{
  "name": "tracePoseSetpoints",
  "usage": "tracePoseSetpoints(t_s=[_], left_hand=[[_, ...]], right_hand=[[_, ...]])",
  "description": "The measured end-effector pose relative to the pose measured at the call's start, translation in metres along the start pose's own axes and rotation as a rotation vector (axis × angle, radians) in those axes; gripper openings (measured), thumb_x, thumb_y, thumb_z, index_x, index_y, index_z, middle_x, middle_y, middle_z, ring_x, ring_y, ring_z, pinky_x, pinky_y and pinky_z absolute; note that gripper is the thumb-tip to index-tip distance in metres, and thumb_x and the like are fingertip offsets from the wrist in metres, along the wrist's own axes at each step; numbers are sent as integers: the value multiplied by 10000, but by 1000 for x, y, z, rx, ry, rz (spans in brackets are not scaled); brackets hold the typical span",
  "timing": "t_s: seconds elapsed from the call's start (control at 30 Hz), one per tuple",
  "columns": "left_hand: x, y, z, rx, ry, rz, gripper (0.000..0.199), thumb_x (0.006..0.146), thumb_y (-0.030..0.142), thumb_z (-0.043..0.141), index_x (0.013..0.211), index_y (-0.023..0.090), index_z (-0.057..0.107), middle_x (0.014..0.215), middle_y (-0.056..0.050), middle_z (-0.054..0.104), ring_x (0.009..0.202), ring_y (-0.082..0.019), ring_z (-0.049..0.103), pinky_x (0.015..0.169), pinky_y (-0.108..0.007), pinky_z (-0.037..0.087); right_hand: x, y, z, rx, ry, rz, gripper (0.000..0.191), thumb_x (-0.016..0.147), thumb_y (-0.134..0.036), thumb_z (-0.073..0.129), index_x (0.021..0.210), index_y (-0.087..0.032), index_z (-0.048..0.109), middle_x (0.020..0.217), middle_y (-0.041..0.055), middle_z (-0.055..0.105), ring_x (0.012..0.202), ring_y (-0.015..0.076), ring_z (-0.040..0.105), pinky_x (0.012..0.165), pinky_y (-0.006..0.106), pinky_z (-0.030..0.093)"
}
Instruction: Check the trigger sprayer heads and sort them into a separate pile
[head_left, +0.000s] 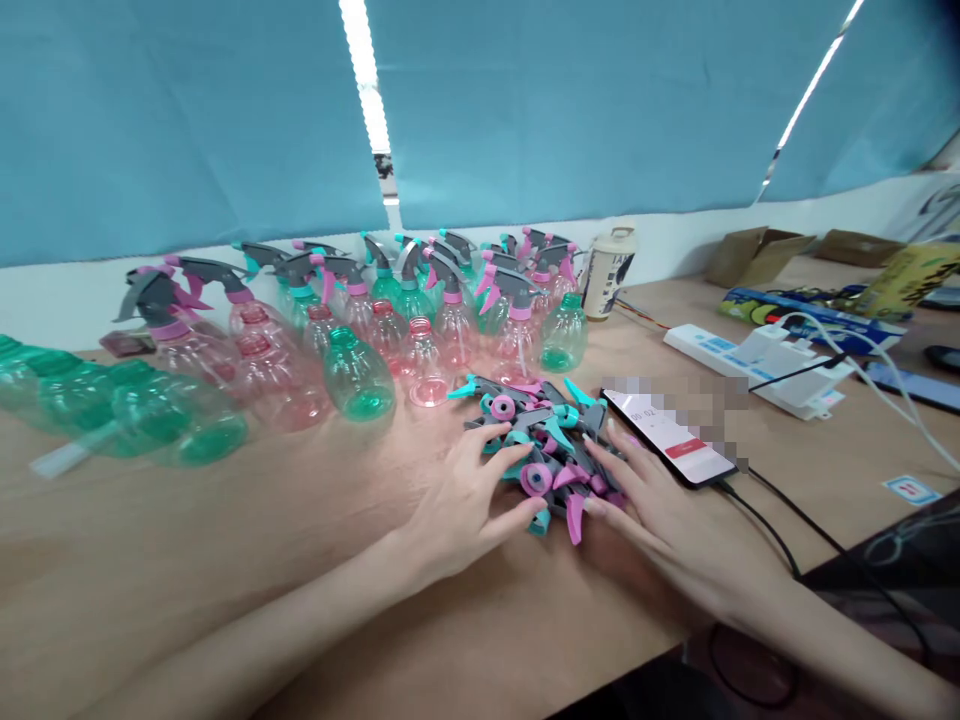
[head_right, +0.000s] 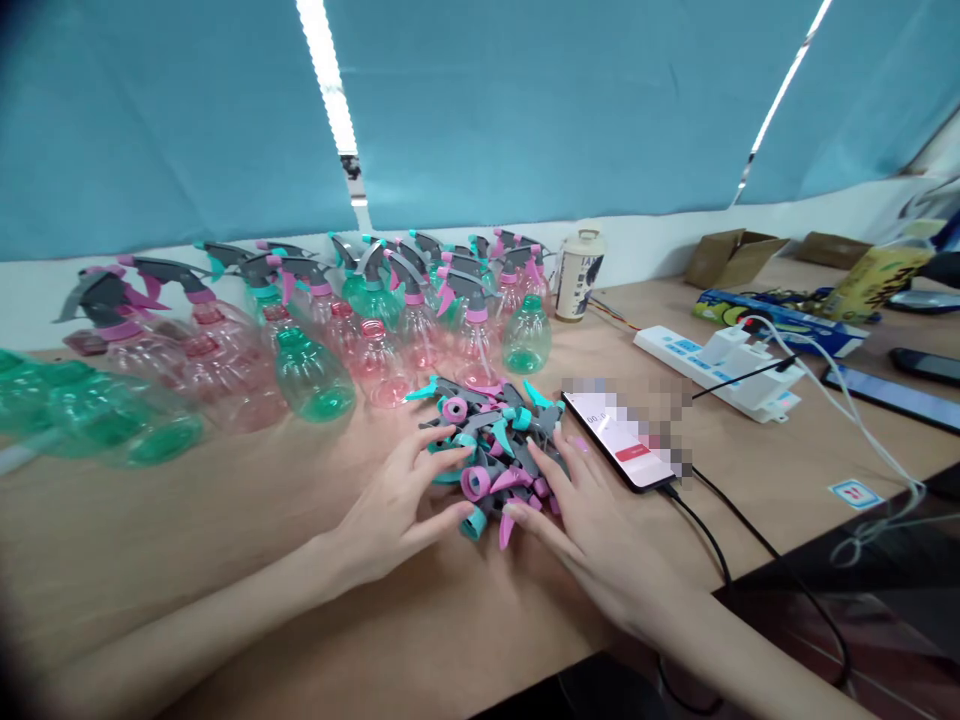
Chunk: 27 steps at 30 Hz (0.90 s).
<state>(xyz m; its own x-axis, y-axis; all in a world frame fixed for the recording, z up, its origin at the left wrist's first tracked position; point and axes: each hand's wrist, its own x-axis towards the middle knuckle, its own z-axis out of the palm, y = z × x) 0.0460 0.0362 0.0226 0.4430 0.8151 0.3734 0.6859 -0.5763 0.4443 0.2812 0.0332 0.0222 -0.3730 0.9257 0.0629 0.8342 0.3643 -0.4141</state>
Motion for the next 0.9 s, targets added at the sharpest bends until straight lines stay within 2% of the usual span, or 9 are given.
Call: tracePoseSetpoints(t_s=[0.17,0.27,0.37,0.47,0.6,0.67,0.77,0.83,0.9], left_hand=[[7,11,13,112,83,26,351,797,394,630,1057,159,614,1230,-153,518,1171,-310,470,962,-526,389],[11,15,16,130,125,5,229,796,348,640,938,168,645,1184,-135,553,1150,-308,481,944,-522,387],[13,18,12,80,174,22,189,780,306,653,921,181,638,1156,-119,573,1130,-292,497,931,-500,401],[8,21,-3,-3,255,59,221,763,281,664,956,188,607,1086,-97,616,1083,-270,538,950,-495,393],[-5,24,-36,-228,344,103,212,810,231,578,1015,183,555,1071,-90,634,1083,-253,559,948,-459,422],[-12,24,-53,-356,408,27,145,846,245,521,980,196,550,1121,-86,622,1092,-249,558,921,-432,442],[-22,18,-72,-513,523,-126,113,848,324,539,855,211,537,1109,-59,641,1020,-242,597,875,-401,455],[-28,7,-77,-619,447,-243,208,847,404,527,781,207,537,960,-47,685,876,-223,636,801,-376,480],[-34,-8,-74,-743,229,-340,365,861,517,438,711,200,543,732,-36,673,686,-200,639,692,-359,508]], right_hand=[[8,20,2,-97,165,-147,686,861,-595,403,1395,-169,337,1485,168,253,1374,299,204,1078,510,264],[18,25,0,-105,153,-289,703,842,-574,474,1408,-195,298,1482,156,262,1373,287,206,1077,503,265],[27,20,-5,-43,127,-350,746,818,-575,518,1415,-202,272,1489,156,244,1375,272,203,1079,479,274],[29,9,-10,46,117,-372,798,789,-588,552,1420,-200,254,1477,150,272,1375,255,213,1085,452,278],[28,-11,-7,91,99,-441,893,734,-618,596,1418,-158,253,1474,170,279,1372,255,225,1091,425,277],[30,-21,-1,44,107,-507,915,716,-642,595,1408,-131,283,1476,188,270,1375,273,211,1096,442,260],[35,-36,8,-57,81,-595,828,764,-632,547,1399,-149,326,1480,177,280,1378,283,202,1095,500,221],[40,-43,13,-116,44,-614,700,823,-562,520,1390,-185,359,1470,158,314,1375,284,215,1087,543,199],[43,-46,17,-151,21,-614,542,856,-482,516,1333,-232,454,1449,141,360,1367,297,235,1068,574,207]])
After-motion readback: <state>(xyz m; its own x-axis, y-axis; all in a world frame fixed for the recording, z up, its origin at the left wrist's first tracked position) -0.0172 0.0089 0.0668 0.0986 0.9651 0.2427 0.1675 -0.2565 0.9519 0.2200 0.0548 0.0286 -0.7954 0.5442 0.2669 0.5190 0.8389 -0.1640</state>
